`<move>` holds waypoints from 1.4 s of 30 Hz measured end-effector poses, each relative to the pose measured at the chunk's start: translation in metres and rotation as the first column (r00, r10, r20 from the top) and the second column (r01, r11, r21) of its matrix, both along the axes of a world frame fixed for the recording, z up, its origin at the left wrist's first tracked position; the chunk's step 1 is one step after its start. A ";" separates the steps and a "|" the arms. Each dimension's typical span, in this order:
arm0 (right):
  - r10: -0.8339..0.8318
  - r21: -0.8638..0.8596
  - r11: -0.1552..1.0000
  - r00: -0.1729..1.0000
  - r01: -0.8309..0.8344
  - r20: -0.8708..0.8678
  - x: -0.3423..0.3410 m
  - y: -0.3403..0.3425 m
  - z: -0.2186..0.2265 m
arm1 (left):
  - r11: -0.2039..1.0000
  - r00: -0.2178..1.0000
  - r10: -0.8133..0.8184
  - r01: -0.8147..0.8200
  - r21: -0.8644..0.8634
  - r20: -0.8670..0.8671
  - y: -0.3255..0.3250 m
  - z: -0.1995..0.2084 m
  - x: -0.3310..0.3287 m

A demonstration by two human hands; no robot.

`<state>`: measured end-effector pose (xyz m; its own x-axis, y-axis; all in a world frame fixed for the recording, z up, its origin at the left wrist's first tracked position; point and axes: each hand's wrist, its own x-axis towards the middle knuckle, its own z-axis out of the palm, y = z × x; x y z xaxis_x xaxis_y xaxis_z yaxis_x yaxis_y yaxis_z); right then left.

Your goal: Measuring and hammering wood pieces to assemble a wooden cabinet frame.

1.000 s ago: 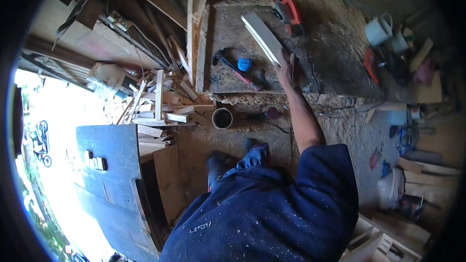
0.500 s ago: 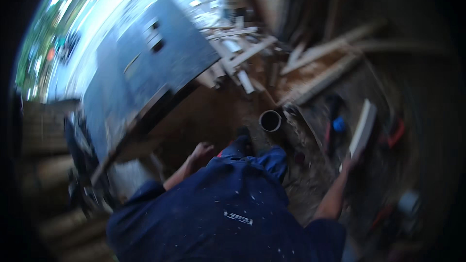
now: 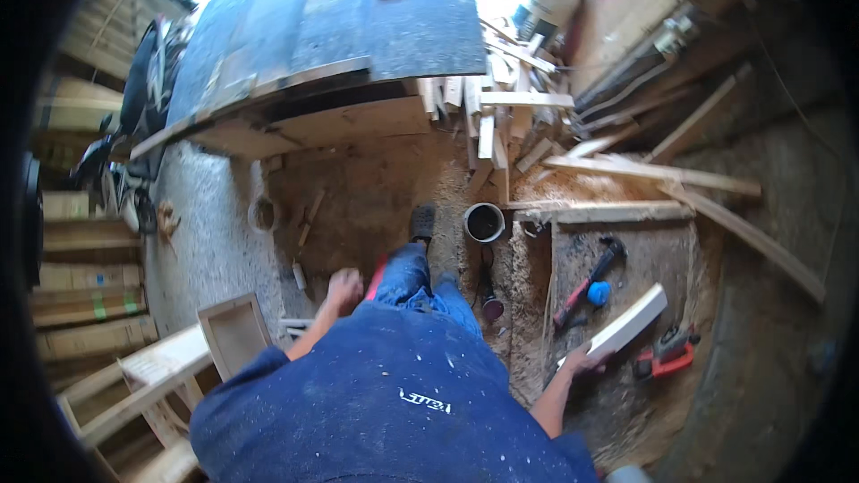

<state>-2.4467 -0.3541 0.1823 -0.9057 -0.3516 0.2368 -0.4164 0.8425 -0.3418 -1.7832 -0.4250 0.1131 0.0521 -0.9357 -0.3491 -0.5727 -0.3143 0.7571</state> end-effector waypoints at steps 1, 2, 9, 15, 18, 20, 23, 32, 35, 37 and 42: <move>-0.047 -0.041 0.998 0.999 0.047 -0.001 0.003 -0.009 0.012 | 0.890 0.778 -0.262 0.423 -0.167 0.572 0.043 -0.008 0.001; -0.036 -0.140 0.990 0.998 0.028 -0.056 0.006 -0.018 0.026 | 0.888 0.784 -0.382 0.458 -0.040 0.489 0.084 -0.011 0.007; 0.530 -0.314 0.777 0.836 -0.545 -0.140 -0.027 -0.239 0.103 | 0.706 0.996 0.003 -0.068 0.705 0.093 0.159 -0.004 0.037; 0.753 -0.781 0.524 0.612 -0.339 0.240 -0.070 -0.567 0.099 | 0.737 0.992 0.080 -0.124 0.665 0.097 0.057 -0.020 0.022; 0.695 -0.776 0.599 0.610 -0.197 0.381 -0.109 -0.711 0.087 | 0.841 0.981 0.149 -0.193 0.505 0.126 -0.043 -0.029 0.017; 0.655 -0.760 0.633 0.627 -0.149 0.422 -0.142 -0.785 0.078 | 0.837 0.930 0.321 -0.366 0.406 0.178 -0.100 -0.019 0.019; 0.549 -0.757 0.649 0.737 -0.078 0.394 -0.175 -0.877 0.064 | 0.833 0.925 0.373 -0.368 0.414 0.073 -0.146 0.016 0.028; 0.584 -0.723 0.674 0.707 -0.150 0.397 -0.207 -0.911 0.066 | 0.656 0.945 0.308 -0.292 0.696 0.107 -0.193 0.067 -0.010; 0.487 -0.648 0.757 0.737 -0.088 0.469 -0.206 -0.905 0.077 | 0.673 0.948 0.303 -0.289 0.681 0.102 -0.211 0.060 -0.010; 0.477 -0.657 0.741 0.796 -0.136 0.373 -0.197 -0.915 0.082 | 0.704 0.936 0.339 -0.317 0.635 0.093 -0.211 0.058 -0.008; 0.467 -0.611 0.783 0.756 -0.113 0.458 -0.187 -0.935 0.094 | 0.749 0.757 0.630 -0.533 0.394 -0.173 -0.204 0.050 -0.014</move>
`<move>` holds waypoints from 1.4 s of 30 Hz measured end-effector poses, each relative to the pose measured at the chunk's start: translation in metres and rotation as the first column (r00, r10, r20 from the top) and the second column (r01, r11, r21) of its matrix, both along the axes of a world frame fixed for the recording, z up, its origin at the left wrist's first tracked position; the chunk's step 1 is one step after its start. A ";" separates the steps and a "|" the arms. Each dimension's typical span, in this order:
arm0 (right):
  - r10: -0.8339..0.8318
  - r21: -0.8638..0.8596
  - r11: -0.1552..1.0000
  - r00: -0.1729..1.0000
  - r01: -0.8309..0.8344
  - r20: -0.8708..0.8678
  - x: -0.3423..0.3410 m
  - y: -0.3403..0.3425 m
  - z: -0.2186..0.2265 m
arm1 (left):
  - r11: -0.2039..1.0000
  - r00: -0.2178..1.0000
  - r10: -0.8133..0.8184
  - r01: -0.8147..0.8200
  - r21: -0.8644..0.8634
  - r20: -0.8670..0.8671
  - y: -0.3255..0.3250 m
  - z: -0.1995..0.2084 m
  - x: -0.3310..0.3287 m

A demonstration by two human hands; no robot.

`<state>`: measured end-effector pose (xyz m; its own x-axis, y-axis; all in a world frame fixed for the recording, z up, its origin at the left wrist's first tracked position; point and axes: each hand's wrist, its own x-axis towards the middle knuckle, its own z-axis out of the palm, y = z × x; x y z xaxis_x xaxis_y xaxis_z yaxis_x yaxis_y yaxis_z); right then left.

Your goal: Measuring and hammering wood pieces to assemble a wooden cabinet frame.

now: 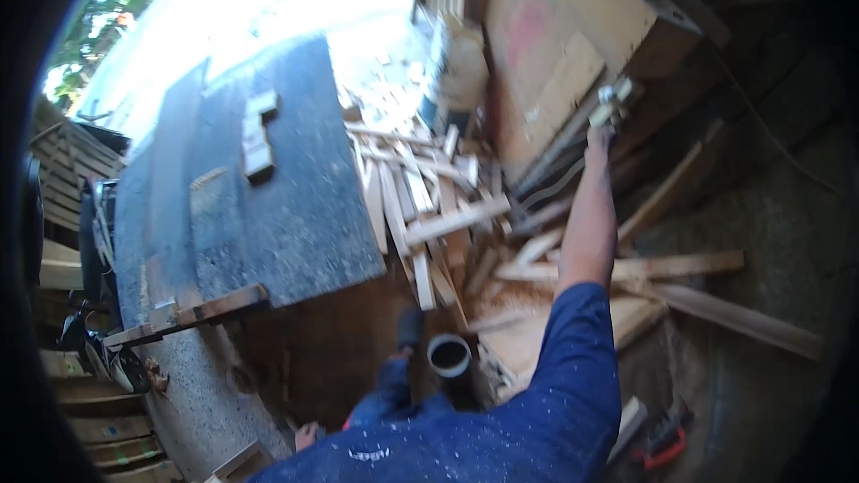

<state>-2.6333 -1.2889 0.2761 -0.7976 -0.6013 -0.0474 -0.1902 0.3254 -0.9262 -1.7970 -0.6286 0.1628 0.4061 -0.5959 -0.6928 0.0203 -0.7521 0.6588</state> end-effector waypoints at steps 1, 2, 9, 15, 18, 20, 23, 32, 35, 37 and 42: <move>0.072 -0.212 0.976 0.990 -0.045 0.122 0.001 0.001 -0.001 | 1.000 1.000 -0.008 0.008 -0.007 0.008 -0.002 -0.006 -0.005; 0.136 -0.239 0.961 0.990 -0.140 -0.033 0.001 0.010 -0.005 | 0.997 0.997 -0.072 0.071 0.043 0.021 -0.004 -0.013 -0.013; 0.395 -0.348 0.859 0.919 -0.375 -0.015 0.068 0.213 -0.051 | 0.829 0.857 -0.513 0.482 0.283 0.044 0.066 -0.058 -0.039; 0.497 0.007 0.868 0.867 -0.497 -0.032 0.134 0.493 -0.026 | 0.688 0.498 -0.658 0.703 0.182 0.564 0.139 -0.064 -0.044; 0.574 0.128 0.817 0.767 -0.563 -0.288 0.151 0.573 -0.015 | 0.899 0.839 -0.323 0.417 -0.135 0.439 0.154 -0.055 -0.081; 0.651 0.180 0.745 0.641 -0.643 -0.406 0.162 0.611 -0.006 | 0.954 0.915 -0.270 0.296 -0.043 0.300 0.177 -0.045 -0.107; 0.648 0.169 0.761 0.745 -0.627 -0.156 0.203 0.652 0.003 | 0.974 0.966 -0.197 0.173 0.149 0.167 0.227 -0.027 -0.134; 0.978 0.191 0.196 0.206 -0.962 0.031 0.365 0.677 0.012 | 0.763 0.688 0.637 -0.499 0.411 -0.348 0.351 0.053 -0.173; 0.994 0.299 -0.023 -0.054 -0.954 -0.095 0.407 0.672 0.016 | 0.775 0.661 0.631 -0.525 0.351 -0.406 0.407 0.085 -0.181; 0.940 0.368 -0.143 -0.243 -0.919 -0.242 0.416 0.667 0.019 | 0.899 0.837 0.438 -0.413 0.147 -0.327 0.455 0.094 -0.194; 0.874 0.558 0.169 -0.138 -0.813 -0.465 0.350 0.649 0.039 | 0.890 0.841 0.371 -0.201 0.409 -0.394 0.568 0.042 -0.158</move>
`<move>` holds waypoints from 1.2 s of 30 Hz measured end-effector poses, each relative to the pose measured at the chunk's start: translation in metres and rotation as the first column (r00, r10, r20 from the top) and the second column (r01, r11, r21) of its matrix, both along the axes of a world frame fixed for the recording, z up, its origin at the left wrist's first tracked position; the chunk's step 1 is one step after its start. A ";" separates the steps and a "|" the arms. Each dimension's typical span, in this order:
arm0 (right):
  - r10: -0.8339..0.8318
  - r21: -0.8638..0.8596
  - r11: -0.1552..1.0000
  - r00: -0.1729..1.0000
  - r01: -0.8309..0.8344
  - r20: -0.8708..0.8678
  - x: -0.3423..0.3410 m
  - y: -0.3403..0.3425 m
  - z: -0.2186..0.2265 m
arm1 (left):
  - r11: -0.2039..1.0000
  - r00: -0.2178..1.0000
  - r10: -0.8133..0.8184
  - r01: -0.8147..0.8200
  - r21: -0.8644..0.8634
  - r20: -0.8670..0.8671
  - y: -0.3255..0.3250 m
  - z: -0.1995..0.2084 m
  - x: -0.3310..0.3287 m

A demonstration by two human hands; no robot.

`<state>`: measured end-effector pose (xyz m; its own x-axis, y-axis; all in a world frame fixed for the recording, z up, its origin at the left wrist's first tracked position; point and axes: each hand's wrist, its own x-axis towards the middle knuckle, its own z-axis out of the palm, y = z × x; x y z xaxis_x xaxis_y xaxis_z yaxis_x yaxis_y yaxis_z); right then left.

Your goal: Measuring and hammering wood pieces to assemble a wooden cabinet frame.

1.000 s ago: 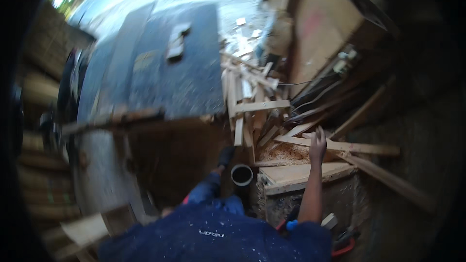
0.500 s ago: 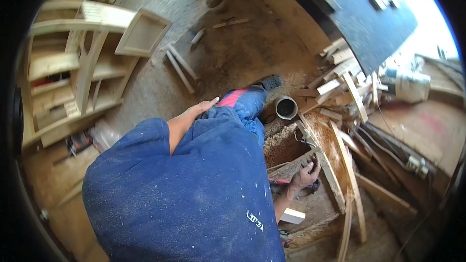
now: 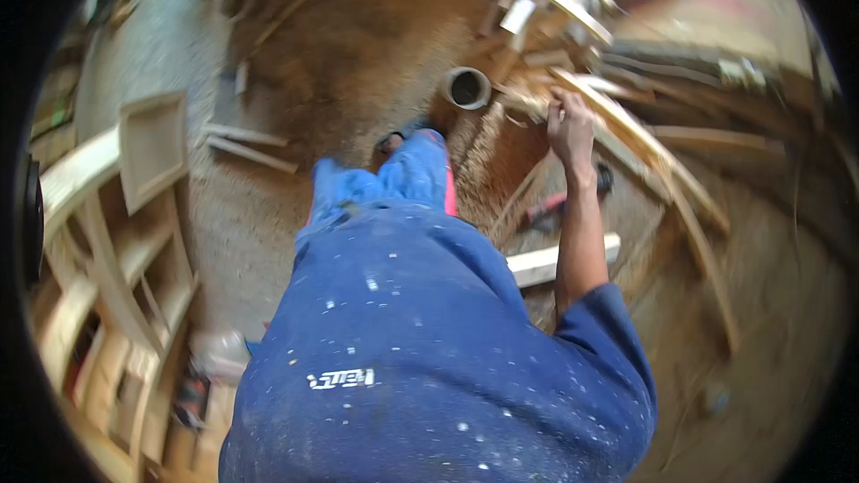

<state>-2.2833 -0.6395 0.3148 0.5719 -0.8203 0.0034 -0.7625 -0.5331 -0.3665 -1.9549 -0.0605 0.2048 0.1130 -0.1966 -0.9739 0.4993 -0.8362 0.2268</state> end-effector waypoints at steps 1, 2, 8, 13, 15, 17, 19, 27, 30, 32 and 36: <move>-0.111 -0.005 0.994 0.987 0.113 0.112 -0.015 -0.002 0.003 | 0.998 0.999 -0.021 0.023 0.061 -0.031 0.020 -0.017 0.014; -0.272 -0.069 0.959 0.962 0.273 0.029 -0.032 0.002 0.007 | 0.993 0.998 -0.038 0.043 0.107 -0.049 0.042 -0.032 0.028; -0.651 -0.171 0.744 0.642 0.646 -0.404 -0.133 0.109 -0.015 | 0.966 0.999 -0.029 0.034 0.256 -0.023 0.134 -0.076 0.129; -0.883 0.375 0.467 0.440 0.801 0.161 -0.158 0.147 -0.074 | 0.936 0.882 0.351 -0.333 -0.111 0.313 0.135 -0.045 0.203; -0.898 0.824 0.380 0.382 0.420 0.219 -0.142 0.173 -0.058 | 0.889 0.810 0.439 -0.331 -0.316 0.388 0.142 -0.032 0.223; -0.860 0.868 0.394 0.455 0.303 0.231 -0.114 0.201 -0.024 | 0.839 0.720 0.526 -0.349 -0.418 0.454 0.149 -0.030 0.223; -0.809 0.800 0.471 0.543 0.372 0.224 -0.096 0.224 0.010 | 0.804 0.666 0.573 -0.346 -0.483 0.477 0.155 -0.035 0.202; -0.730 0.833 0.492 0.641 0.253 0.237 -0.080 0.197 -0.062 | 0.866 0.758 0.498 -0.406 -0.293 0.421 0.179 -0.039 0.017; -0.655 0.816 0.567 0.663 0.115 0.362 -0.019 0.177 -0.072 | 0.790 0.727 0.613 -0.557 -0.258 0.309 0.174 -0.024 -0.018; -0.595 0.794 0.604 0.623 -0.071 0.508 0.054 0.177 -0.064 | 0.795 0.722 0.604 -0.515 -0.320 0.338 0.169 -0.010 -0.018; -0.363 0.616 0.573 0.507 -0.540 0.782 0.235 0.241 -0.028 | 0.697 0.669 0.684 -0.485 -0.528 0.289 0.158 0.022 0.016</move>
<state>-2.0480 -0.3981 0.2866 0.7307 -0.6803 -0.0579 0.1479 0.2405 -0.9593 -1.9393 0.0971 0.2272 0.7192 -0.2676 -0.6413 0.6120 -0.1931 0.7669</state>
